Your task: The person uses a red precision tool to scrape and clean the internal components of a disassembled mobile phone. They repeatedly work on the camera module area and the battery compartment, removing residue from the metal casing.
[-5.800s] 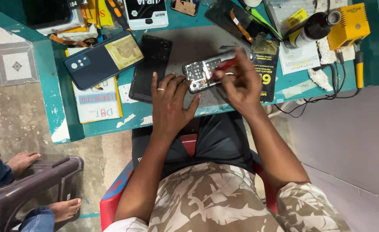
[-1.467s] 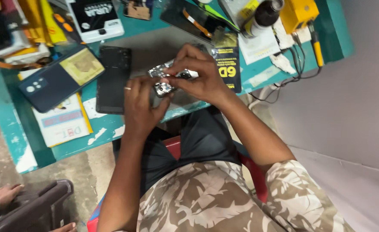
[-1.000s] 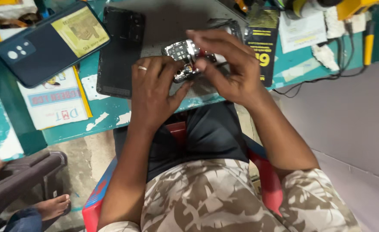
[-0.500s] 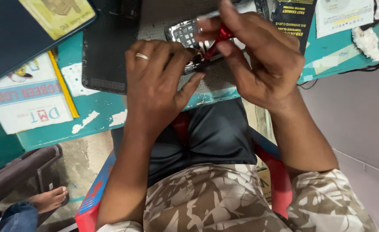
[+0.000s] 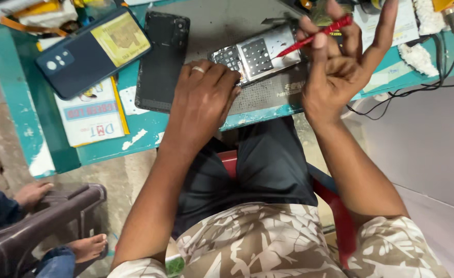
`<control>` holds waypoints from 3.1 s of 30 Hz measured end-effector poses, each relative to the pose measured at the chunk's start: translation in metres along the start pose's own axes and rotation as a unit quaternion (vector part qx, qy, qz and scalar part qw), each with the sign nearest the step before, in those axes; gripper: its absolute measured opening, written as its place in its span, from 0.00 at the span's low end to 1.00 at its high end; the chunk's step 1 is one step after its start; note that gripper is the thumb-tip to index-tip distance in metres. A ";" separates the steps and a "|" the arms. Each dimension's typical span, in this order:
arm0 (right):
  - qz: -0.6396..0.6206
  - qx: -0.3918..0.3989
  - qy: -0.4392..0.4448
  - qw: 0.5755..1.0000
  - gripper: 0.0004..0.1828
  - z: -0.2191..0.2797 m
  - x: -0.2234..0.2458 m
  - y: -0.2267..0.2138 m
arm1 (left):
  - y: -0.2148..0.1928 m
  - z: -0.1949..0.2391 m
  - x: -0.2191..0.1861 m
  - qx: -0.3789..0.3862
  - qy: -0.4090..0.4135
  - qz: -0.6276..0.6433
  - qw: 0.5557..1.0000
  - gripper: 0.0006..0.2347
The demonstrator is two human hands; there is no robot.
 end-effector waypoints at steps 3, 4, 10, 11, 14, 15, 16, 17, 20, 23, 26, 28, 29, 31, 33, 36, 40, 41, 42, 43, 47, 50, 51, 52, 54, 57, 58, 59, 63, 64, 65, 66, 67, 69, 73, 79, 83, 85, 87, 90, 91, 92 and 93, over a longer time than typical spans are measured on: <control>-0.015 -0.062 0.034 0.997 0.39 0.009 -0.012 -0.019 | 0.004 -0.012 -0.003 0.033 0.007 0.021 0.999 0.06; -0.024 -0.077 0.040 0.996 0.39 0.011 -0.016 -0.023 | 0.004 -0.014 -0.004 0.041 0.006 0.020 0.999 0.05; -0.051 -0.073 0.006 0.996 0.34 0.015 -0.019 -0.019 | 0.004 -0.031 -0.015 0.075 -0.006 0.004 0.997 0.02; -0.047 -0.070 0.008 0.996 0.34 0.015 -0.018 -0.018 | 0.004 -0.033 -0.015 0.075 -0.013 0.009 0.997 0.02; -0.046 -0.071 0.029 0.996 0.33 0.013 -0.018 -0.018 | 0.009 -0.036 -0.015 0.078 -0.022 0.001 0.997 0.03; -0.048 -0.073 0.038 0.995 0.33 0.012 -0.019 -0.019 | 0.011 -0.036 -0.015 0.080 -0.023 -0.006 0.996 0.03; -0.049 -0.074 0.038 0.995 0.33 0.012 -0.019 -0.019 | 0.014 -0.035 -0.015 0.087 -0.018 -0.012 0.996 0.03; -0.049 -0.074 0.037 0.995 0.32 0.012 -0.019 -0.019 | 0.017 -0.034 -0.015 0.093 -0.012 -0.019 0.995 0.03; -0.043 -0.071 0.038 0.996 0.32 0.012 -0.019 -0.018 | 0.018 -0.031 -0.016 0.086 0.005 -0.027 0.996 0.03; -0.046 -0.077 0.044 0.995 0.32 0.012 -0.019 -0.018 | 0.017 -0.028 -0.020 0.061 0.032 -0.056 0.996 0.03; -0.038 -0.080 0.049 0.995 0.34 0.011 -0.019 -0.019 | 0.018 -0.023 -0.020 0.058 0.030 -0.082 0.994 0.03; -0.031 -0.080 0.054 0.995 0.34 0.011 -0.019 -0.019 | 0.014 -0.019 -0.016 0.044 0.012 -0.080 0.996 0.03; -0.029 -0.082 0.057 0.995 0.34 0.011 -0.019 -0.020 | 0.008 -0.017 -0.012 0.026 0.001 -0.072 0.997 0.05; -0.026 -0.083 0.060 0.994 0.34 0.009 -0.020 -0.020 | -0.003 -0.015 0.005 0.009 -0.036 -0.087 0.995 0.06; -0.020 -0.082 0.067 0.994 0.36 0.012 -0.021 -0.020 | -0.016 -0.008 0.031 0.019 -0.093 -0.131 0.987 0.06; -0.031 -0.093 0.074 0.992 0.37 0.010 -0.019 -0.020 | -0.042 -0.002 0.051 0.009 -0.103 -0.202 0.974 0.07; -0.023 -0.113 0.075 0.990 0.32 0.010 -0.021 -0.023 | -0.059 0.009 0.064 -0.010 -0.133 -0.185 0.974 0.05; -0.026 -0.117 0.072 0.990 0.30 0.009 -0.022 -0.023 | -0.060 0.011 0.066 -0.008 -0.137 -0.191 0.972 0.05; -0.030 -0.121 0.068 0.990 0.29 0.008 -0.023 -0.024 | -0.061 0.011 0.068 -0.007 -0.139 -0.196 0.971 0.05; -0.024 -0.121 0.066 0.990 0.28 0.006 -0.024 -0.024 | -0.063 0.012 0.070 -0.011 -0.140 -0.194 0.971 0.06; -0.012 -0.126 0.067 0.990 0.27 0.005 -0.027 -0.027 | -0.073 0.015 0.074 -0.021 -0.144 -0.201 0.969 0.09; -0.014 -0.127 0.068 0.989 0.27 0.005 -0.028 -0.029 | -0.088 0.021 0.081 -0.038 -0.141 -0.230 0.962 0.10; -0.015 -0.127 0.067 0.990 0.27 0.005 -0.028 -0.029 | -0.093 0.023 0.084 -0.046 -0.139 -0.240 0.960 0.10; -0.017 -0.127 0.068 0.989 0.27 0.004 -0.028 -0.029 | -0.096 0.024 0.087 -0.048 -0.135 -0.256 0.956 0.08; -0.020 -0.127 0.071 0.989 0.27 0.004 -0.028 -0.028 | -0.099 0.026 0.093 -0.050 -0.128 -0.287 0.948 0.04; -0.008 -0.126 0.053 0.991 0.27 0.004 -0.026 -0.028 | -0.100 0.032 0.102 -0.069 -0.146 -0.278 0.947 0.03; -0.011 -0.127 0.055 0.990 0.27 0.004 -0.026 -0.028 | -0.099 0.033 0.103 -0.070 -0.140 -0.285 0.945 0.03; -0.014 -0.128 0.056 0.990 0.28 0.004 -0.027 -0.027 | -0.098 0.034 0.104 -0.071 -0.135 -0.293 0.944 0.03; -0.007 -0.131 0.060 0.989 0.26 0.004 -0.027 -0.028 | -0.092 0.037 0.106 -0.067 -0.127 -0.294 0.945 0.05; -0.009 -0.129 0.058 0.990 0.26 0.005 -0.027 -0.027 | -0.093 0.038 0.106 -0.064 -0.125 -0.296 0.945 0.05; -0.010 -0.127 0.057 0.990 0.26 0.005 -0.027 -0.027 | -0.094 0.039 0.105 -0.061 -0.122 -0.298 0.945 0.05; -0.012 -0.126 0.056 0.990 0.26 0.005 -0.026 -0.027 | -0.095 0.039 0.105 -0.058 -0.120 -0.300 0.945 0.05; -0.013 -0.124 0.056 0.991 0.26 0.005 -0.026 -0.027 | -0.097 0.041 0.102 -0.062 -0.116 -0.305 0.943 0.05; -0.016 -0.122 0.053 0.991 0.26 0.003 -0.026 -0.026 | -0.102 0.041 0.098 -0.070 -0.108 -0.313 0.941 0.06; -0.007 -0.118 0.054 0.992 0.26 0.006 -0.025 -0.028 | -0.105 0.045 0.091 -0.054 -0.119 -0.310 0.942 0.06; -0.009 -0.121 0.060 0.991 0.26 0.005 -0.026 -0.026 | -0.107 0.041 0.081 -0.079 -0.123 -0.318 0.937 0.05; -0.018 -0.118 0.067 0.991 0.26 0.005 -0.026 -0.025 | -0.103 0.038 0.089 -0.090 -0.149 -0.315 0.933 0.04; -0.018 -0.114 0.067 0.991 0.26 0.006 -0.024 -0.024 | -0.099 0.035 0.095 -0.094 -0.161 -0.316 0.930 0.04; -0.008 -0.101 0.057 0.993 0.26 0.006 -0.021 -0.021 | -0.097 0.030 0.103 -0.104 -0.174 -0.321 0.925 0.04; 0.005 -0.091 0.056 0.994 0.26 0.008 -0.018 -0.020 | -0.097 0.026 0.107 -0.101 -0.182 -0.325 0.923 0.08; 0.006 -0.099 0.056 0.994 0.26 0.008 -0.018 -0.021 | -0.098 0.026 0.104 -0.108 -0.183 -0.315 0.925 0.10; 0.007 -0.107 0.057 0.993 0.26 0.008 -0.017 -0.022 | -0.097 0.027 0.098 -0.116 -0.183 -0.305 0.927 0.12; 0.008 -0.115 0.057 0.992 0.26 0.009 -0.016 -0.022 | -0.095 0.028 0.090 -0.123 -0.184 -0.295 0.929 0.14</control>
Point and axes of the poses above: each hand's wrist, its own z-axis away from the middle knuckle, its own y-axis out of the palm, x = y × z, the point moved 7 cm from there along -z, towards the middle knuckle, and after that the axes turned 14 degrees about -x, right-handed, at the moved point
